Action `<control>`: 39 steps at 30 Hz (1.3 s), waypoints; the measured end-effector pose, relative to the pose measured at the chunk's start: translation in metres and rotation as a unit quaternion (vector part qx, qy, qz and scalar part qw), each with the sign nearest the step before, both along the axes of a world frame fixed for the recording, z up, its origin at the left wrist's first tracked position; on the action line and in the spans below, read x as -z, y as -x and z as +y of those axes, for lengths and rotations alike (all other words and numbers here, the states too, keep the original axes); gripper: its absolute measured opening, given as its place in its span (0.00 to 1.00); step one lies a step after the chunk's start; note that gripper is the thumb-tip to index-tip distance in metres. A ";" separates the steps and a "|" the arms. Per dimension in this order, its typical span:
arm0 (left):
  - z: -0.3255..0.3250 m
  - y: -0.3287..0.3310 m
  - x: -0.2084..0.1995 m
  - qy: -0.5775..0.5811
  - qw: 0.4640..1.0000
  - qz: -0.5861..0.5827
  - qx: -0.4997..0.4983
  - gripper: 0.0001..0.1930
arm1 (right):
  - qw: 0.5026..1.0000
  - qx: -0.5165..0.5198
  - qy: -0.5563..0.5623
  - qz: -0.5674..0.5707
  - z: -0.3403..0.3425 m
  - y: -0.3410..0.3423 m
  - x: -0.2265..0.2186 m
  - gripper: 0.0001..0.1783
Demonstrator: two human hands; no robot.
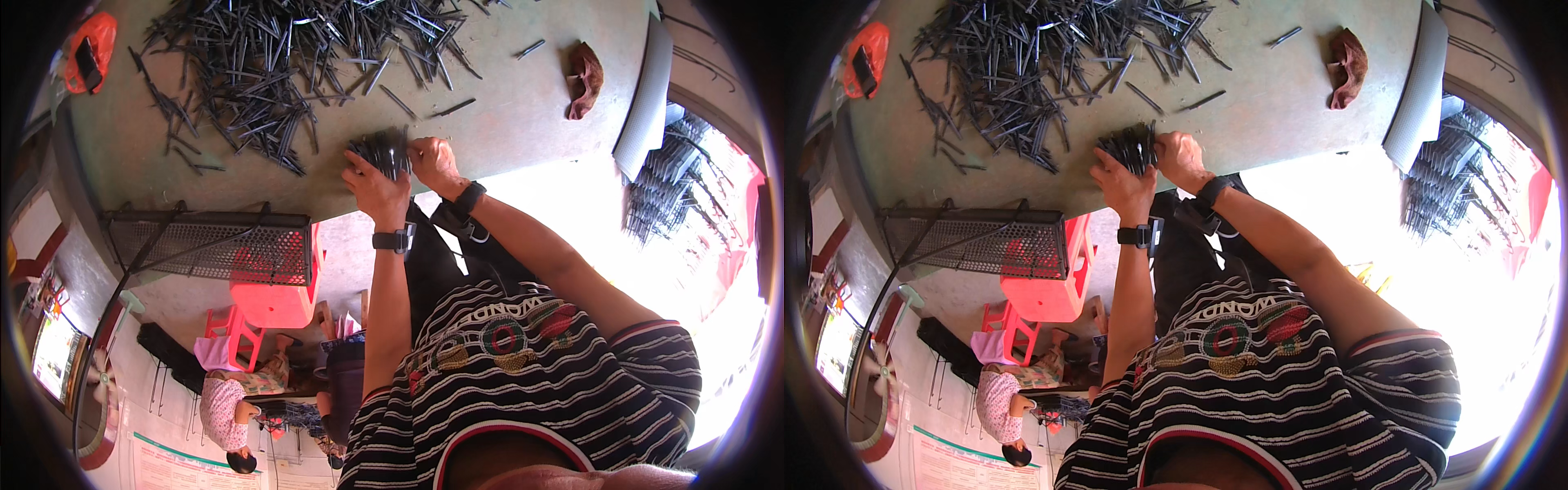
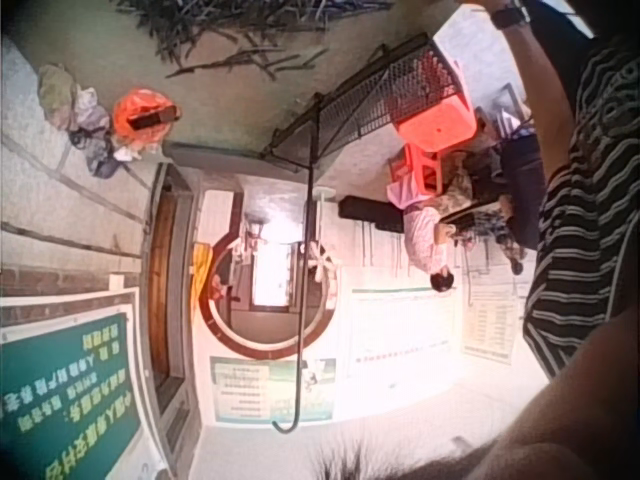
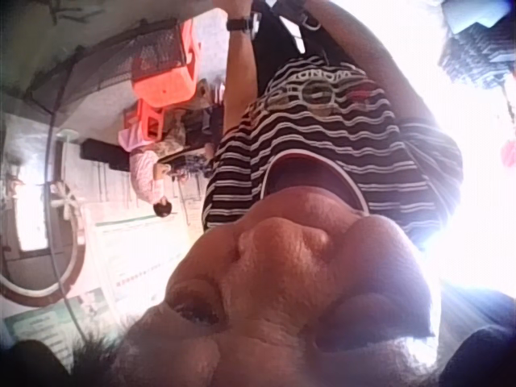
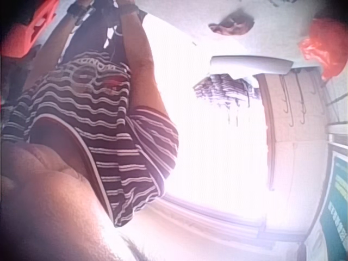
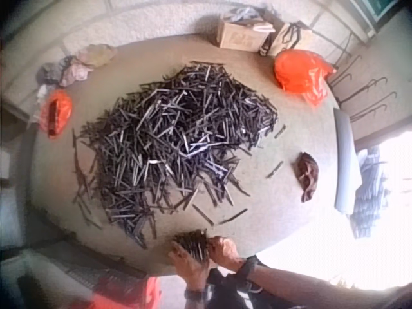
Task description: The person inserts black bristles into a broom head, then moves the finished broom to a stack. They handle a roll of gray material and a metal mesh frame, placing them on a table. The person continues inserting bristles into the broom head.
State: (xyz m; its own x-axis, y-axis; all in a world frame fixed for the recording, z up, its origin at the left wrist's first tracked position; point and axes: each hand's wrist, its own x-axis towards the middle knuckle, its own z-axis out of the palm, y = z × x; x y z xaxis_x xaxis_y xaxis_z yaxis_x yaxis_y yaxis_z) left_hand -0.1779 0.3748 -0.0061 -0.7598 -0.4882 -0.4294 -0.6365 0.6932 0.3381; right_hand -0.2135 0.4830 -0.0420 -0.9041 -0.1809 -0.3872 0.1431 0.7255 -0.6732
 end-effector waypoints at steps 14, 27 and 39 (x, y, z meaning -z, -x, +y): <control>0.012 0.004 0.007 0.058 0.998 0.003 -0.015 0.52 | 0.974 -0.147 -0.125 0.121 -0.006 0.063 0.005 0.09; 0.012 0.006 0.006 0.054 0.998 0.006 -0.017 0.51 | 0.968 -0.136 -0.094 0.187 0.078 0.050 -0.020 0.06; 0.013 0.005 0.007 0.060 0.998 0.000 -0.010 0.52 | 0.726 0.498 0.419 -0.219 0.071 0.031 -0.007 0.18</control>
